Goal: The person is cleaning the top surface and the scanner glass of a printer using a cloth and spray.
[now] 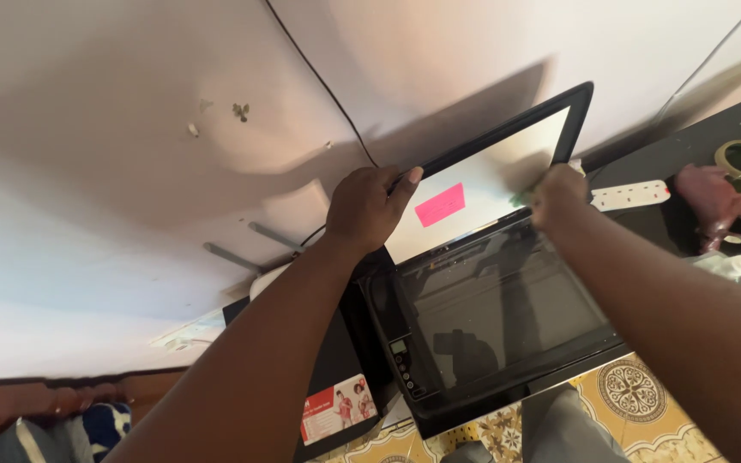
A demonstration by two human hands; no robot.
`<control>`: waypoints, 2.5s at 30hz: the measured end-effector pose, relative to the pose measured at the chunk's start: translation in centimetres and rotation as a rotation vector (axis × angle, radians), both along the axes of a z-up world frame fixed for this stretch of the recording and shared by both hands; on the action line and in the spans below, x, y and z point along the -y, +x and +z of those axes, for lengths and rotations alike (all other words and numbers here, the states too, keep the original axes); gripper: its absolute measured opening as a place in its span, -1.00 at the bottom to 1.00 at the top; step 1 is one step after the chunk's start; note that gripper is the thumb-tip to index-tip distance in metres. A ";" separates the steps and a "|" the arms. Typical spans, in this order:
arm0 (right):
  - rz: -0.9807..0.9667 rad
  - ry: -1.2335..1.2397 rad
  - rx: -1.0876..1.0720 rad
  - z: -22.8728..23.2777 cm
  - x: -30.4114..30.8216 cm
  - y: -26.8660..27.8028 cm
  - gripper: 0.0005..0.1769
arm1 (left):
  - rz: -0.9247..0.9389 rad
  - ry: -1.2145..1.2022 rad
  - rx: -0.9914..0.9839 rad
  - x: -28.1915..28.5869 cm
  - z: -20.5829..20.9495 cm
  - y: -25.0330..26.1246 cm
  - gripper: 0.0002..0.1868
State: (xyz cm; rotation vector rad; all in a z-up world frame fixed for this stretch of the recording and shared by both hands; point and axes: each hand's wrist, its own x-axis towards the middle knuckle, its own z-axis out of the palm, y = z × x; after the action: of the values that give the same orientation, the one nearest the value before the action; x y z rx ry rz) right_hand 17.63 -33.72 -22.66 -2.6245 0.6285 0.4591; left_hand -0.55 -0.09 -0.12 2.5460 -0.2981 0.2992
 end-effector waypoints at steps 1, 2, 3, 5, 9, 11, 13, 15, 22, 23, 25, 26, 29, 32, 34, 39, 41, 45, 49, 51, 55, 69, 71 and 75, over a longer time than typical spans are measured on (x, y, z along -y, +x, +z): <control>-0.272 0.478 0.072 0.0 1.0 -0.4 -0.57 | -0.001 0.010 0.041 -0.1 -0.3 0.0 -0.46; -0.547 0.953 0.148 0.3 2.3 -0.7 -0.59 | -0.005 0.019 0.087 -0.1 -0.5 0.2 -0.43; -0.546 0.952 0.148 0.3 5.2 -1.2 -0.59 | -0.004 0.018 0.087 -0.2 -0.4 0.2 -0.43; -0.470 0.835 0.148 4.0 2.0 -3.6 -0.59 | -0.018 -0.001 0.090 -0.1 -0.4 0.3 -0.43; -0.324 0.603 0.140 5.9 1.7 -5.6 -0.58 | -0.014 0.014 0.035 -0.3 -0.4 0.6 -0.40; -0.242 0.485 0.133 6.7 1.3 -6.3 -0.58 | 0.006 0.044 0.036 -0.3 -0.6 0.6 -0.38; -0.178 0.374 0.133 7.4 1.4 -7.0 -0.57 | -0.026 0.015 0.053 0.0 -0.2 0.6 -0.42; -0.121 0.268 0.135 8.1 1.5 -7.7 -0.57 | -0.064 -0.008 0.073 0.4 0.3 0.8 -0.44; 0.168 -0.127 0.114 8.0 -0.4 -8.1 -0.55 | 0.013 0.050 0.011 0.3 0.3 0.3 -0.40; 0.201 -0.183 0.109 7.6 -0.3 -8.2 -0.55 | 0.021 0.050 -0.005 0.5 0.4 0.3 -0.40; 0.281 -0.298 0.106 7.2 -0.6 -7.9 -0.55 | 0.012 0.036 -0.009 0.4 0.5 0.3 -0.40; 0.330 -0.356 0.100 6.8 -1.0 -7.9 -0.55 | 0.010 0.020 -0.023 0.2 0.4 0.0 -0.41; 0.468 -0.529 0.095 5.8 -2.1 -7.8 -0.54 | 0.006 -0.016 0.035 0.1 0.2 0.0 -0.41; 0.593 -0.685 0.077 0.7 -2.8 -6.9 -0.53 | -0.005 0.005 -0.046 0.0 0.5 -0.2 -0.37; 0.625 -0.720 0.055 -0.2 -3.3 -7.9 -0.52 | -0.013 -0.009 -0.084 0.0 0.8 -0.2 -0.37; 0.621 -0.641 -0.150 -0.4 -5.5 -10.5 -0.51 | -0.012 -0.042 -0.229 -0.4 1.6 0.0 -0.35; 0.667 -0.679 -0.257 -0.8 -5.8 -12.2 -0.57 | -0.014 -0.042 -0.334 -0.5 1.4 -0.4 -0.36; 0.784 -0.772 -0.225 -0.1 -6.2 -12.6 -0.58 | -0.047 -0.057 -0.250 -1.6 0.0 -0.6 -0.51; 0.931 -0.923 -0.174 0.9 -6.3 -12.5 -0.60 | 0.023 -0.118 0.089 -2.1 -1.7 -1.4 -0.68; 0.984 -0.971 -0.161 1.5 -6.5 -12.8 -0.60 | 0.120 -0.080 0.101 -2.3 -2.0 -1.7 -0.73; 0.673 -0.578 -0.055 5.6 -10.8 -15.0 -0.52 | 0.192 -0.035 0.167 -2.7 -2.0 -2.1 -0.65; 0.183 0.439 0.293 -2.9 -20.5 -19.5 -0.45 | 0.146 0.071 0.092 -2.2 -2.3 -2.7 -0.36; 0.246 0.565 0.209 -4.4 -20.4 -19.5 -0.53 | 0.172 0.068 0.060 -2.2 -2.6 -3.1 -0.35; 0.264 0.716 0.140 -3.4 -19.0 -20.9 -0.56 | 0.120 0.021 0.148 -2.4 -2.9 -3.0 -0.37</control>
State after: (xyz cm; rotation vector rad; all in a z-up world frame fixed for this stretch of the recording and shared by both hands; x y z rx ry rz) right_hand -3.27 -14.72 -26.10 -2.0230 0.0392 0.4633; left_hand -3.58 2.30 -3.04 2.5724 -0.2052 0.5347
